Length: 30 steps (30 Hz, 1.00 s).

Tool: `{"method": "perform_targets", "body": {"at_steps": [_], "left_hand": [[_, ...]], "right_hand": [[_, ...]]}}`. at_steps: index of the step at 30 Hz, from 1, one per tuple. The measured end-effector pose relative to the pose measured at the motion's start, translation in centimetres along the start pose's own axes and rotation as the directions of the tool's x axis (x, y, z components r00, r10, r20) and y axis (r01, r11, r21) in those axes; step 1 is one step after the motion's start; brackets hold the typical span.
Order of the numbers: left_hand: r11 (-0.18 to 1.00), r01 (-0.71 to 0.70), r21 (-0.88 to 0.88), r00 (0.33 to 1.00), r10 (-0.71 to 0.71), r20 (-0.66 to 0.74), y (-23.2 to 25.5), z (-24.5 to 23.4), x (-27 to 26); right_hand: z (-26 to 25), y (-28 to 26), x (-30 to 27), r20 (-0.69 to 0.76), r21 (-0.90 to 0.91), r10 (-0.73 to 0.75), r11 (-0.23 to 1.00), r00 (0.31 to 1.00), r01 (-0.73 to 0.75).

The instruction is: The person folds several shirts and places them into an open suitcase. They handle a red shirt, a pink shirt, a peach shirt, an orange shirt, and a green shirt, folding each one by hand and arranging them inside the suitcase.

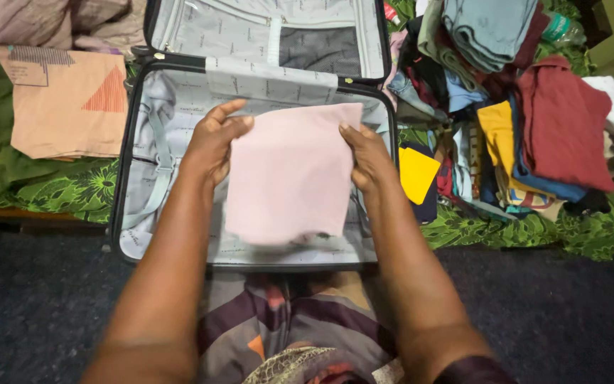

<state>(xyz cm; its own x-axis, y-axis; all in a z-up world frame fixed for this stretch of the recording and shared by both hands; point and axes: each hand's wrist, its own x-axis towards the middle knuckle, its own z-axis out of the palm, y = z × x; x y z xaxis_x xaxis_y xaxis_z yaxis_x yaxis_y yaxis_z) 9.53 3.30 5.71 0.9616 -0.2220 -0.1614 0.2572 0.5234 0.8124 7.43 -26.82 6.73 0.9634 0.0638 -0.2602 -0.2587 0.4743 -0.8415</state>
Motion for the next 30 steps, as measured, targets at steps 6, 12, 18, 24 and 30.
{"method": "perform_targets", "body": {"at_steps": [6, 12, 18, 24, 30], "left_hand": [[0.664, 0.135, 0.735, 0.867, 0.280, -0.412, -8.1, -3.9, 2.5], [0.368, 0.281, 0.886, 0.925, 0.143, -0.353, -10.3, -3.8, -3.8], [0.167, 0.196, 0.966, 0.967, 0.128, -0.218, -9.4, -3.0, -5.0], [0.093, -0.078, 0.993, 0.991, 0.118, 0.067, -9.4, -3.3, -6.8], [0.141, -0.168, 0.976, 0.975, 0.172, 0.143, -10.0, -2.9, -6.6]], "right_hand": [[-7.1, 6.8, 4.1, -0.372, -0.807, -0.305, 0.573, 0.876, -0.143], [-7.2, 8.5, -1.5, -0.426, -0.877, -0.098, 0.289, 0.899, -0.384], [-3.8, 8.1, -4.0, -0.388, -0.918, -0.143, 0.149, 0.911, -0.368], [-0.8, 7.7, -6.6, -0.374, -0.927, -0.151, 0.041, 0.915, -0.373], [-3.1, 8.7, -5.7, -0.304, -0.952, -0.255, 0.121, 0.918, -0.282]]}}
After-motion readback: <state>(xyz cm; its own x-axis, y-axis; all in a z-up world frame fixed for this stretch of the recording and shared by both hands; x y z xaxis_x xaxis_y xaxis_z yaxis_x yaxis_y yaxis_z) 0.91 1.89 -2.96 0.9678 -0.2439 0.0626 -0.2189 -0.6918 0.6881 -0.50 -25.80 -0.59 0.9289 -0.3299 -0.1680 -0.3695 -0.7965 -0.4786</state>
